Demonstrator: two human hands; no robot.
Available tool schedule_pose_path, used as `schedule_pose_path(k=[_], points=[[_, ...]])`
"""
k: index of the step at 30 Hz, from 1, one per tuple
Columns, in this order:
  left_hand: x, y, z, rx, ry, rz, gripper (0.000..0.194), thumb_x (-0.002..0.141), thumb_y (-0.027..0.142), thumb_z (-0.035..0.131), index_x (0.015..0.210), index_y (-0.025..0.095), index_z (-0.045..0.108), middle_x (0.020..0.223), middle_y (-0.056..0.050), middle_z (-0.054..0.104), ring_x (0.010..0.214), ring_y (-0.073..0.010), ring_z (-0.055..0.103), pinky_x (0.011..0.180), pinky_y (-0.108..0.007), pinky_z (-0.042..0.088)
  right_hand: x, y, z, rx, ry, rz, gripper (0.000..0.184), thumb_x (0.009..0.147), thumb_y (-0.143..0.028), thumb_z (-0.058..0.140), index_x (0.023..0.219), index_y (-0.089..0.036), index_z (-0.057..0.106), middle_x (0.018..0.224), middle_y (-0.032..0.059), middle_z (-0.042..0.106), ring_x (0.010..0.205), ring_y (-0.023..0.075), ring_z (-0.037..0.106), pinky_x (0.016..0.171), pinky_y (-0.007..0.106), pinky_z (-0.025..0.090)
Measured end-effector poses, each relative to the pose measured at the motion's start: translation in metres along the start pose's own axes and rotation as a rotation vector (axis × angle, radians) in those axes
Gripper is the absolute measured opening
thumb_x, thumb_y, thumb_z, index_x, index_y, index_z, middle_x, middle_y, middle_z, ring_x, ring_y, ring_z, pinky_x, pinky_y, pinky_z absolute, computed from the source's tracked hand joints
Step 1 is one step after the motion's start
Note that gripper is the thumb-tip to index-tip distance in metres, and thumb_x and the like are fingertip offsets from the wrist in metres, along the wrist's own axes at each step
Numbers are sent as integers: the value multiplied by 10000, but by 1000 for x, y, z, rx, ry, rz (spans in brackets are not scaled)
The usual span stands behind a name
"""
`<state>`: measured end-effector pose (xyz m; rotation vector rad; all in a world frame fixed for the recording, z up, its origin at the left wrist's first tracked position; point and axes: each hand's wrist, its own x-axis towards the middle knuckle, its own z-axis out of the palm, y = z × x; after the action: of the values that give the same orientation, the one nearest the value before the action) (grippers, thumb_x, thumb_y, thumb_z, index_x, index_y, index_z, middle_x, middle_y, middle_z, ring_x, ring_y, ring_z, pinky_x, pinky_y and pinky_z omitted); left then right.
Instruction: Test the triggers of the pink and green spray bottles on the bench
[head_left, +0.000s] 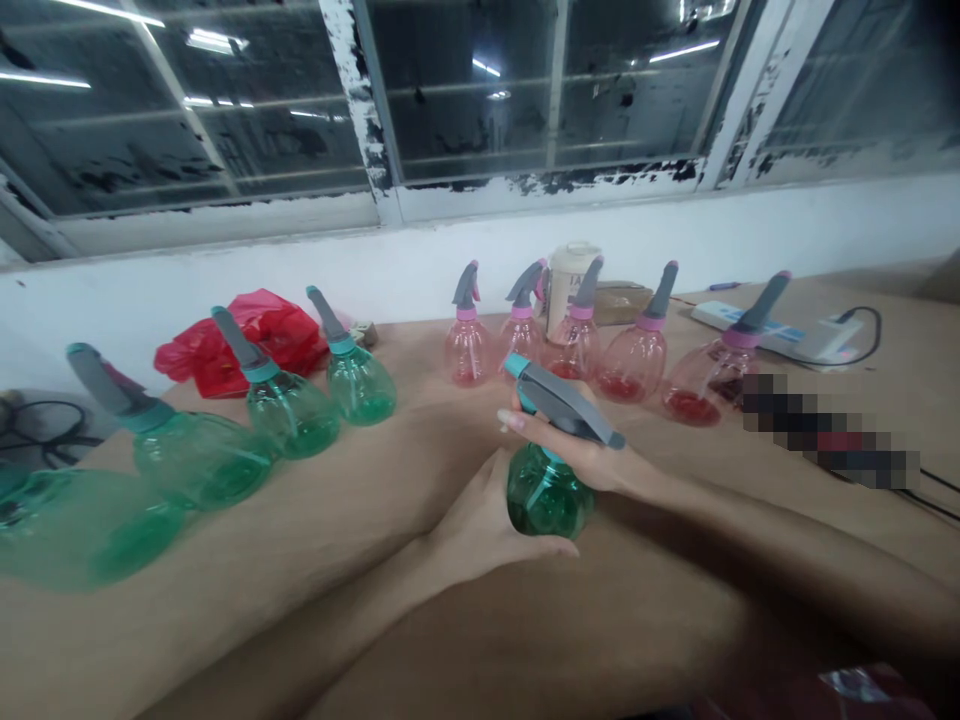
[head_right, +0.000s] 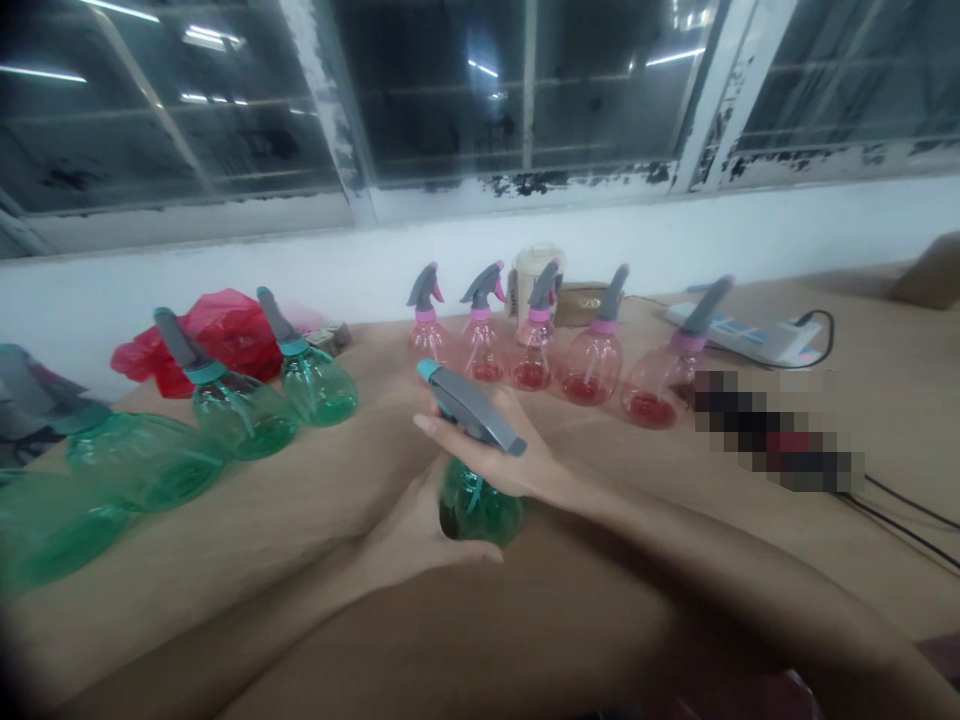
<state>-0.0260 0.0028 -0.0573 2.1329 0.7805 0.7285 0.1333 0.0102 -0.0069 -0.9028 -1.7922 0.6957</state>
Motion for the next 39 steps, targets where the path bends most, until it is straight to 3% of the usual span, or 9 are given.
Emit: schedule_pose_path(k=[4,7,10,17,31,35,39], points=[[-1,-2,1,8,-4,-28,945,592,495,808,1368,223,343,1371,-145,452,1302,-372,393,1064,-568,337,1,1,-1,81,-75,30,166,851,-400,572,832,-236,585,569,-53,502,522,125,483,574,295,432],[-1,-3,1,11,5,-46,903,583,505,808,1326,217,384,1302,-139,503,1249,-369,447,1035,-559,367,2,2,-1,169,-93,10,116,844,-357,586,898,-255,596,807,-6,646,639,151,583,664,329,491],[-2,-4,2,7,6,-58,908,568,512,812,1317,226,387,1296,-133,503,1239,-374,451,1016,-558,380,1,3,0,219,-73,-17,102,834,-321,600,925,-276,607,1017,10,659,792,180,636,744,355,510],[-1,-5,2,11,9,-17,925,592,504,804,1347,226,347,1344,-140,467,1259,-362,432,1038,-559,354,0,8,-1,157,-91,2,165,849,-353,595,992,-275,621,827,-2,667,661,161,609,591,311,485],[0,-3,1,15,4,-42,920,579,510,807,1338,231,368,1311,-136,493,1246,-378,443,1034,-587,352,0,7,1,237,-75,-31,166,830,-303,611,991,-263,604,1063,17,657,920,173,638,791,330,517],[-1,-2,1,19,1,-55,951,574,511,811,1361,243,350,1355,-138,463,1285,-383,405,1059,-590,325,-1,4,1,112,-46,6,174,844,-393,598,932,-243,611,831,-5,659,676,143,606,645,304,487],[-2,-1,1,15,2,-27,993,607,525,789,1415,267,274,1433,-130,389,1358,-378,310,1099,-595,269,-1,-1,1,-21,9,31,229,835,-451,595,804,-224,602,593,-40,526,536,120,497,528,279,406]])
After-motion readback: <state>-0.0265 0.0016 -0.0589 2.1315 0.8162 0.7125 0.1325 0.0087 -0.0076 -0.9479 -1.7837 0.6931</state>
